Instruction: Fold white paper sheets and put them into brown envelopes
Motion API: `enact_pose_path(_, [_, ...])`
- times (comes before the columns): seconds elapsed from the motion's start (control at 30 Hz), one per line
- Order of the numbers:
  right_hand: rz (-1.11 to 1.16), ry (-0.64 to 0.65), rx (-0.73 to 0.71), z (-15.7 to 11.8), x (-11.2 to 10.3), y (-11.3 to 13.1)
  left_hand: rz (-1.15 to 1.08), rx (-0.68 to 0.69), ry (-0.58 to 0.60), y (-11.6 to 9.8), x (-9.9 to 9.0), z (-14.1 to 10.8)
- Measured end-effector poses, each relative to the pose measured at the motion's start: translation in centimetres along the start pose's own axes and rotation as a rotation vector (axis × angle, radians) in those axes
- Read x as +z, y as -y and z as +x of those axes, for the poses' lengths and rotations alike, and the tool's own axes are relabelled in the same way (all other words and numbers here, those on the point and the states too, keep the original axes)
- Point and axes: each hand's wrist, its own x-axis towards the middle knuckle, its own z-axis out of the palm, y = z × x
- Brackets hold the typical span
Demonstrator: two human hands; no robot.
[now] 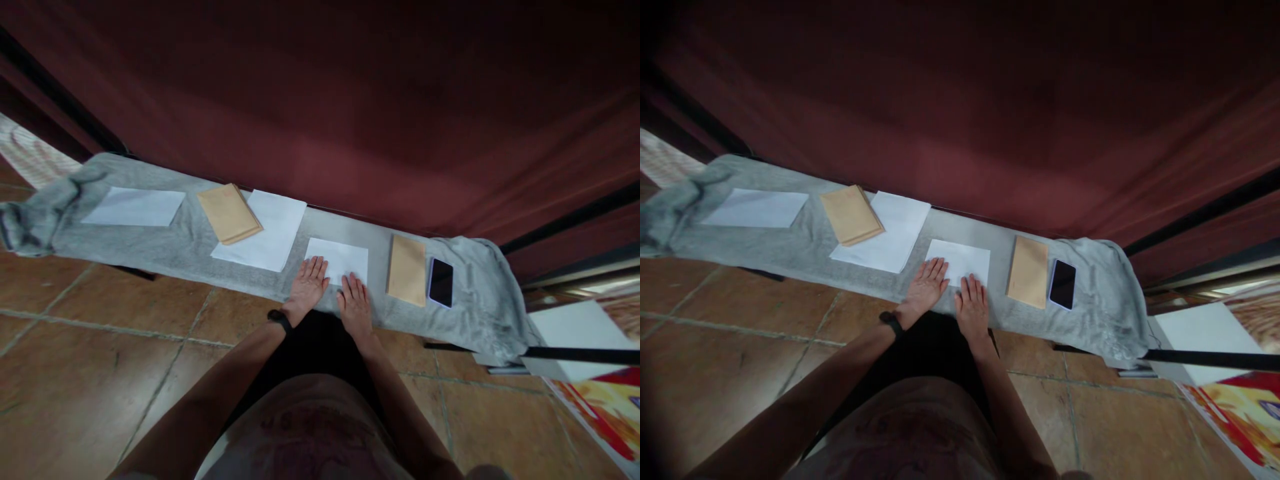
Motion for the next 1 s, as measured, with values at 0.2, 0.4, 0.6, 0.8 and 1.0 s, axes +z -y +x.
enact_pose_path(0.2, [-0.03,-0.018,0.039,-0.3,0.4,0.1,0.076,-0.027,0.014,0.3,0.1,-0.2])
enact_pose_path(0.4, [-0.064,-0.035,0.096,-1.1,0.0,-1.3,0.138,-0.086,-0.01,0.5,0.0,-0.3])
enact_pose_path(0.6, [-0.059,-0.067,0.118,-1.4,0.2,-1.8,0.178,-0.175,-0.038,0.6,-0.2,-0.6])
enact_pose_path(0.8, [-0.075,-0.092,0.111,-1.4,0.4,-1.5,0.121,-0.096,-0.069,-1.7,-0.1,1.3])
enact_pose_path(1.0, [-0.067,-0.144,0.109,-1.4,0.9,-1.6,0.067,0.018,0.077,-4.3,1.7,4.7])
